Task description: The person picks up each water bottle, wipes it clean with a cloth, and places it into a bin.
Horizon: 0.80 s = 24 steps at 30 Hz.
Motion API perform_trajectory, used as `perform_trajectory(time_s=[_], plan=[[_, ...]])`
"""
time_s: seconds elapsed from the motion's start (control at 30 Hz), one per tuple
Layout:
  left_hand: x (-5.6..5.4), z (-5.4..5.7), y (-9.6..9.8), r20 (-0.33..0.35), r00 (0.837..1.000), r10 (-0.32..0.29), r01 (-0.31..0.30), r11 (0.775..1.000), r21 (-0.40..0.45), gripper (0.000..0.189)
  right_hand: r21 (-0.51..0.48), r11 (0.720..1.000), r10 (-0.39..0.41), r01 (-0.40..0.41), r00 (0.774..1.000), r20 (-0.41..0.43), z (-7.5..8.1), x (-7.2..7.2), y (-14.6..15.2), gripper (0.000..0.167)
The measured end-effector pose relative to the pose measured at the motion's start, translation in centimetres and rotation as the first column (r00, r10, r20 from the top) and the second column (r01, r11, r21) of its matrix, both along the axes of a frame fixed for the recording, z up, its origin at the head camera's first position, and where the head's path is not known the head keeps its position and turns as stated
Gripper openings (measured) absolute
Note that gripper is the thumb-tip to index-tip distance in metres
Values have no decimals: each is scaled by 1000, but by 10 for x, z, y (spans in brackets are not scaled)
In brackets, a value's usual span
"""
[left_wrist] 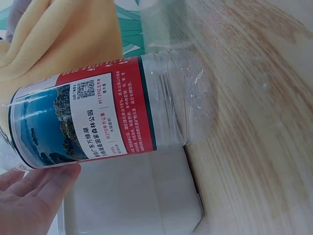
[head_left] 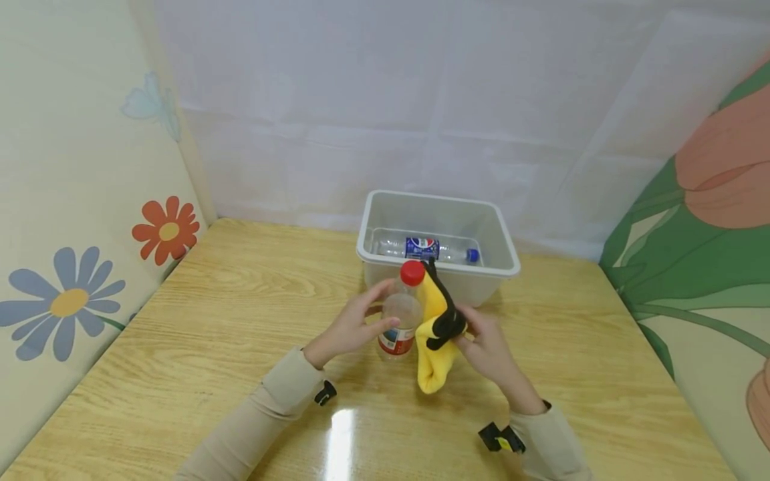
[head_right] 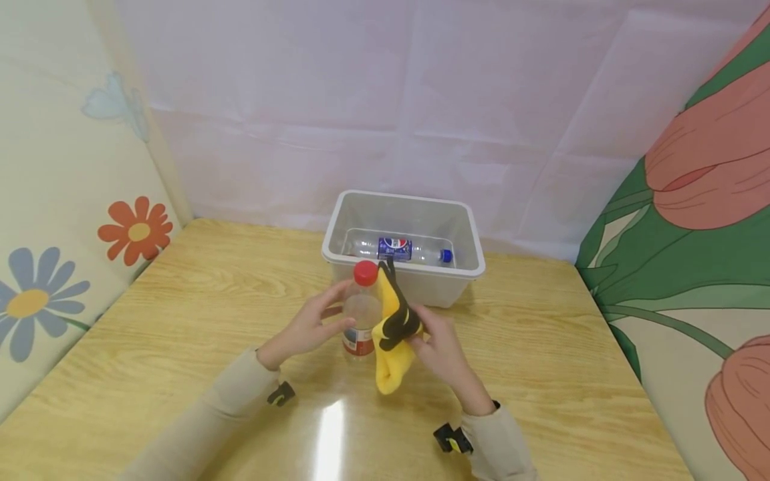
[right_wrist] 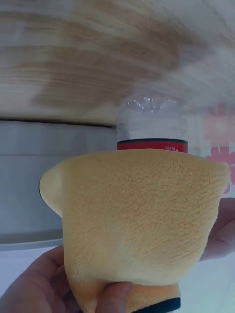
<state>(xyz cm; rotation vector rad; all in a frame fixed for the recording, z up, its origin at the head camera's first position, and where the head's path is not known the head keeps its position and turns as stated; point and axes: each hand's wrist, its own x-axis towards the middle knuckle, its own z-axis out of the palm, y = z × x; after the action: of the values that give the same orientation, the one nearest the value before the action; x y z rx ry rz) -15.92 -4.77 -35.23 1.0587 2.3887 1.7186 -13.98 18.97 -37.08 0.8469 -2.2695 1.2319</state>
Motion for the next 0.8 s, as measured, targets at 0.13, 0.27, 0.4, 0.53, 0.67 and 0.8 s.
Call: perform_trajectory(time_s=[0.13,0.27,0.4,0.53,0.67,0.8], plan=[[0,0,0,3,1000,4,-4,1000,-4,60,10,1000,17,-17,1000,25,-5,-1,1,45],[0,-1,1,2,1000,3,-3,1000,-4,60,22,999,25,-26,999,42,-9,-1,0,47],[-1,-1,1,-4,1000,-2,2,1000,5,59,43,999,29,-32,997,73,-11,-1,-1,48],[-5,-8,1,-1,1000,-5,5,1000,17,60,65,997,28,-36,991,130,-12,0,-2,47],[-15,-24,1,8,1000,-9,9,1000,26,62,118,993,-4,-17,985,174,-14,-1,-3,46],[-20,-32,2,22,1000,-6,5,1000,24,63,150,988,-12,-20,978,210,-18,-3,-3,44]])
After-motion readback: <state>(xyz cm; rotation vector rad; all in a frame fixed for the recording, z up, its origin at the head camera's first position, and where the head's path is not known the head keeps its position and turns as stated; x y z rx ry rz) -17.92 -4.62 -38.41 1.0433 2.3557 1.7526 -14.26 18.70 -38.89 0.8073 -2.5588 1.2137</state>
